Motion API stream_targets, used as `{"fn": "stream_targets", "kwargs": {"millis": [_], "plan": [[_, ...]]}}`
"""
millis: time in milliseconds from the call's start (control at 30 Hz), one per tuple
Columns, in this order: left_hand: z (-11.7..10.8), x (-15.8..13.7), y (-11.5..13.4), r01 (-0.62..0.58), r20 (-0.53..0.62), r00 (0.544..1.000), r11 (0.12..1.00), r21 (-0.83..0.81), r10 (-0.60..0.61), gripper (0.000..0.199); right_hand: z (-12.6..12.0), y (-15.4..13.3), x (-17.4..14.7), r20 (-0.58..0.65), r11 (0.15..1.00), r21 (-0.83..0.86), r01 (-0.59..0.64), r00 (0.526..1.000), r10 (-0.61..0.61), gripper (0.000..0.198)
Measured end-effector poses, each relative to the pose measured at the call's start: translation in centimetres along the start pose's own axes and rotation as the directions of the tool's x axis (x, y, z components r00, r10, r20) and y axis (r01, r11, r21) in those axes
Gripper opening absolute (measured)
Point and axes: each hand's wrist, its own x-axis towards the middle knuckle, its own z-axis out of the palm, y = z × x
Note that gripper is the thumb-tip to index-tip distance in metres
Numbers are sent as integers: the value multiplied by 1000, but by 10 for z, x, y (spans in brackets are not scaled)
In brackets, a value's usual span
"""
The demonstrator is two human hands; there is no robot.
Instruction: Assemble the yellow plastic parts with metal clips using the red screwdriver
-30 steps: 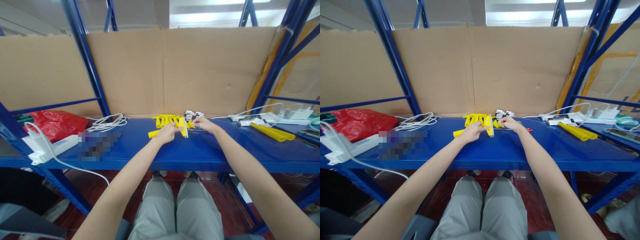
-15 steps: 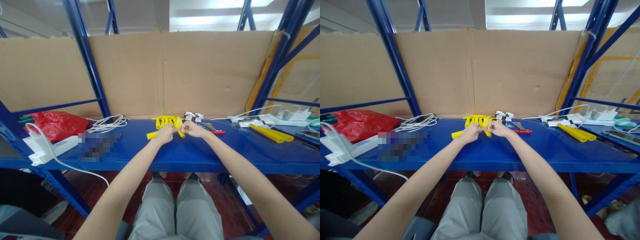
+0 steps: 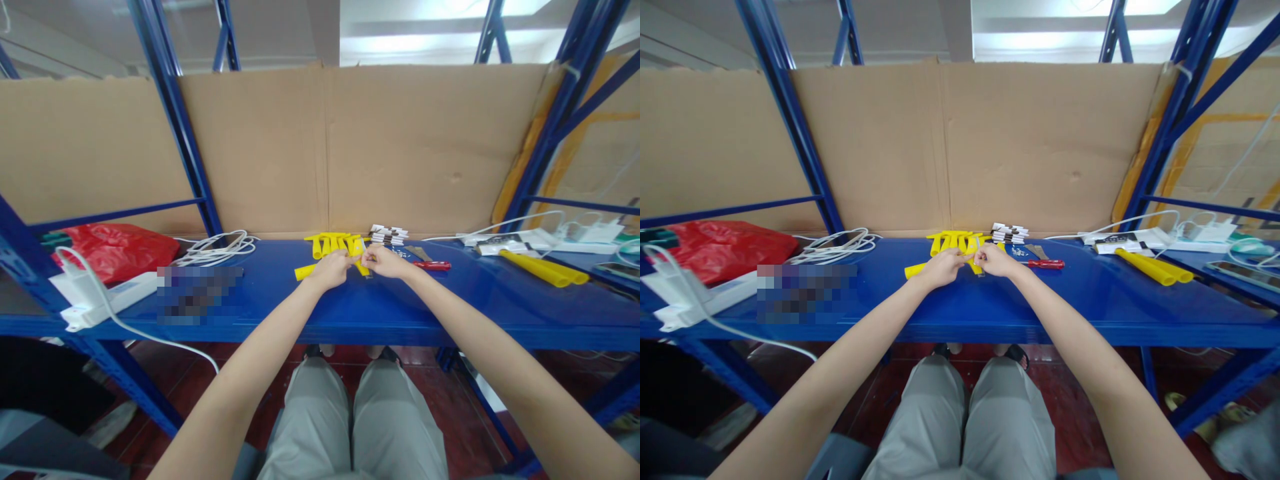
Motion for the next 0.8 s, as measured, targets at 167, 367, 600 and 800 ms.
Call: {"fn": "stream_targets", "kwargs": {"millis": [167, 367, 600, 800], "plan": [[1, 0, -2, -11, 8, 1000, 1000, 6, 11, 49, 1, -1, 0, -7, 1000, -17, 16, 1000, -16, 18], [1, -1, -2, -22, 7, 1000, 1000, 22, 22, 46, 1, -2, -2, -8, 1000, -21, 22, 1000, -23, 16], [1, -1, -1, -44, 8, 999, 998, 34, 44, 45, 0, -2, -3, 34, 1000, -17, 0, 999, 0, 17], [2, 0, -3, -33, 2, 999, 999, -5, 33, 45, 0, -3, -3, 59, 999, -14, 33, 998, -32, 19]]}}
